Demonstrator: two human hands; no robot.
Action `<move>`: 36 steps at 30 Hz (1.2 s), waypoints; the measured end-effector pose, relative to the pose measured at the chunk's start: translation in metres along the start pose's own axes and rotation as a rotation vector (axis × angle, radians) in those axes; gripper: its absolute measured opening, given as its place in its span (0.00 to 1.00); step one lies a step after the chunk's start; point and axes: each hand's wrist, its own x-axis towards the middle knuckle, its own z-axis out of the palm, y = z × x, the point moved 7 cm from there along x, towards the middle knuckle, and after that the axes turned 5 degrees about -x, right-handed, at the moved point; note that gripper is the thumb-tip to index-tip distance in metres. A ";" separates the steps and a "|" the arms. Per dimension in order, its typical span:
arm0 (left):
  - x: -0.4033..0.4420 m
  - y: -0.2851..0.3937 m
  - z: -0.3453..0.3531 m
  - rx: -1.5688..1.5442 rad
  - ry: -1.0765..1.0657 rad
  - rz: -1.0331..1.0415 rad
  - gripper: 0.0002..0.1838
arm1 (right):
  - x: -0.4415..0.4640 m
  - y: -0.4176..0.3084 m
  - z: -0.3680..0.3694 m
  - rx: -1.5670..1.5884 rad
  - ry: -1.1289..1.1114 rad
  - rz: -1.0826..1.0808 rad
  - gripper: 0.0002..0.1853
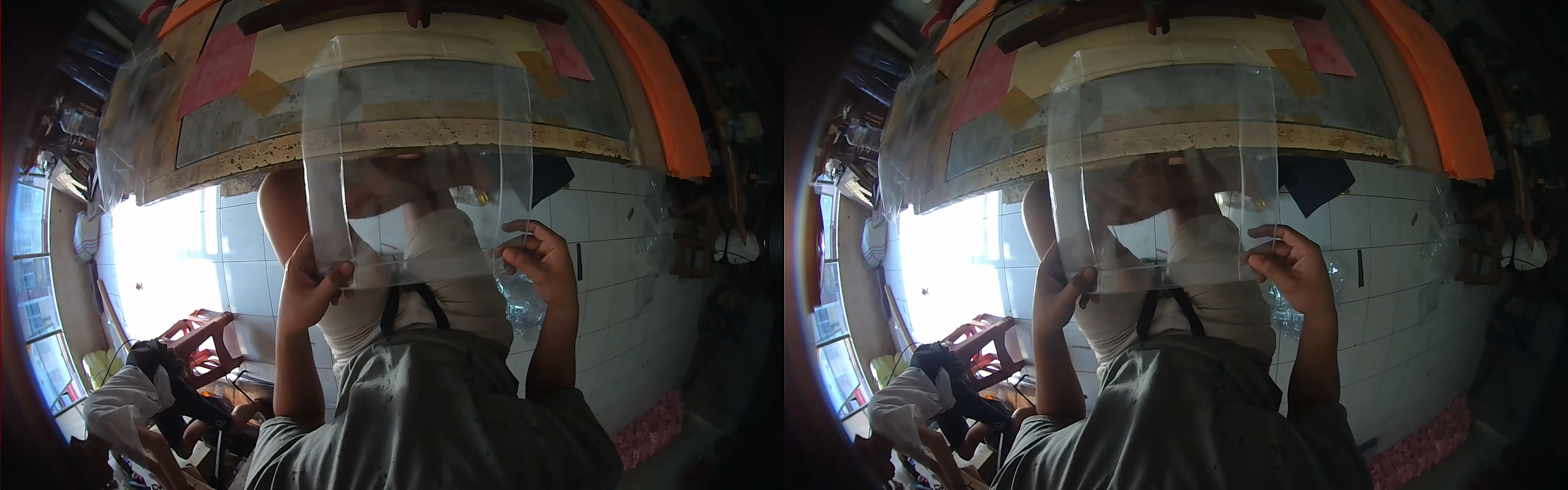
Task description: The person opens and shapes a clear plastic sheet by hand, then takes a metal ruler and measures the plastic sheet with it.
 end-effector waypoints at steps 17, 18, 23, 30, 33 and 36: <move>-0.002 0.000 0.010 0.010 -0.047 -0.008 0.28 | 0.002 -0.001 0.012 0.138 -0.043 -0.087 0.21; -0.002 -0.001 0.011 0.010 -0.052 -0.010 0.28 | 0.001 -0.005 0.017 0.110 -0.055 -0.054 0.22; -0.001 -0.007 0.010 0.072 -0.086 -0.083 0.30 | 0.004 0.009 0.013 0.007 -0.053 0.023 0.22; -0.004 -0.028 0.021 0.162 -0.234 -0.075 0.30 | -0.004 0.015 -0.012 0.132 -0.057 -0.050 0.20; -0.005 -0.036 0.037 0.242 -0.369 -0.092 0.28 | -0.011 0.008 -0.030 0.117 0.085 -0.036 0.24; 0.000 -0.047 0.053 0.461 -0.455 -0.024 0.27 | -0.033 0.005 -0.060 0.020 0.251 -0.079 0.27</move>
